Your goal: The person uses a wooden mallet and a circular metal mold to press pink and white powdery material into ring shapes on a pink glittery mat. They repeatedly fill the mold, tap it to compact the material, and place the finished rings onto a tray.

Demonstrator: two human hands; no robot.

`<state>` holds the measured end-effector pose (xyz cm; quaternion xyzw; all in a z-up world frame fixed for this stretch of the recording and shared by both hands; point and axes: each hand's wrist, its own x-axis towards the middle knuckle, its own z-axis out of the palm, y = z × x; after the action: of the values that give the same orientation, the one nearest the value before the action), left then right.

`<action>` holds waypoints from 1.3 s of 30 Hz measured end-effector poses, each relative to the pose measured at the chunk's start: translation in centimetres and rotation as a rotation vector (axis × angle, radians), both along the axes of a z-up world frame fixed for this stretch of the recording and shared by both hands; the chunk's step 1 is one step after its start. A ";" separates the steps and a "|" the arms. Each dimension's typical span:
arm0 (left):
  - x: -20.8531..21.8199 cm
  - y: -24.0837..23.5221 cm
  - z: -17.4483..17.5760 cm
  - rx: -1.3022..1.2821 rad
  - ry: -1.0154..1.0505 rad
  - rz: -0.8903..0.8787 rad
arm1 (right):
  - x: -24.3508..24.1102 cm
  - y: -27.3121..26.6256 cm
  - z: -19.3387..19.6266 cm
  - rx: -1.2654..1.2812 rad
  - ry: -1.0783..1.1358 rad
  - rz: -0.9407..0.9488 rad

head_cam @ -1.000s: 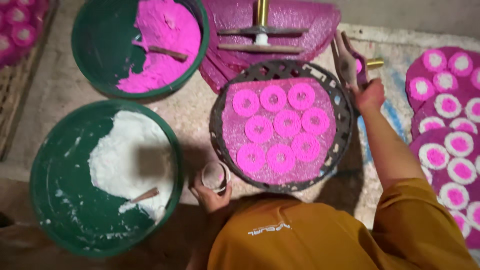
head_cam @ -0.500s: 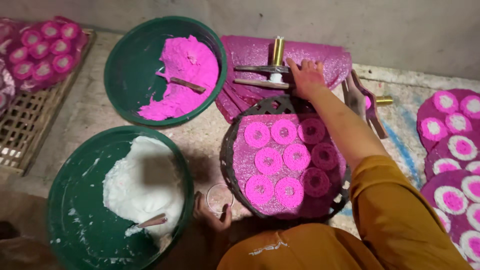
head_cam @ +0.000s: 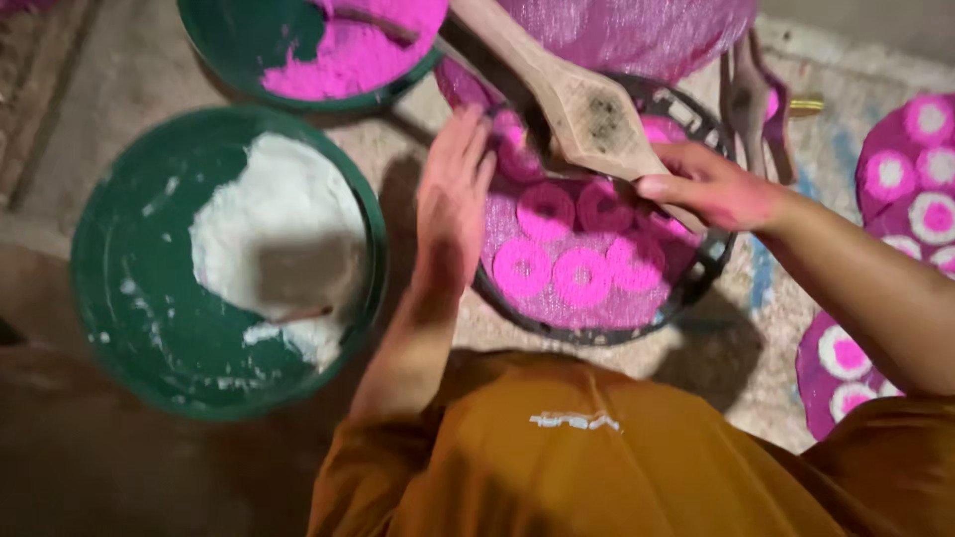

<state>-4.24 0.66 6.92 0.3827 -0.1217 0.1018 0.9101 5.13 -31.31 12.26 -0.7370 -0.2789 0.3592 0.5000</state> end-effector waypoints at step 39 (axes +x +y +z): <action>7.6 -2.8 0.3 -0.575 -0.001 -0.356 | -3.4 -0.7 -1.7 -0.346 0.143 -0.135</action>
<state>3.33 -2.12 7.20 0.0829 -0.1532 -0.0285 0.9843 1.74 -32.03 10.58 -0.8017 -0.1264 0.4189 0.4073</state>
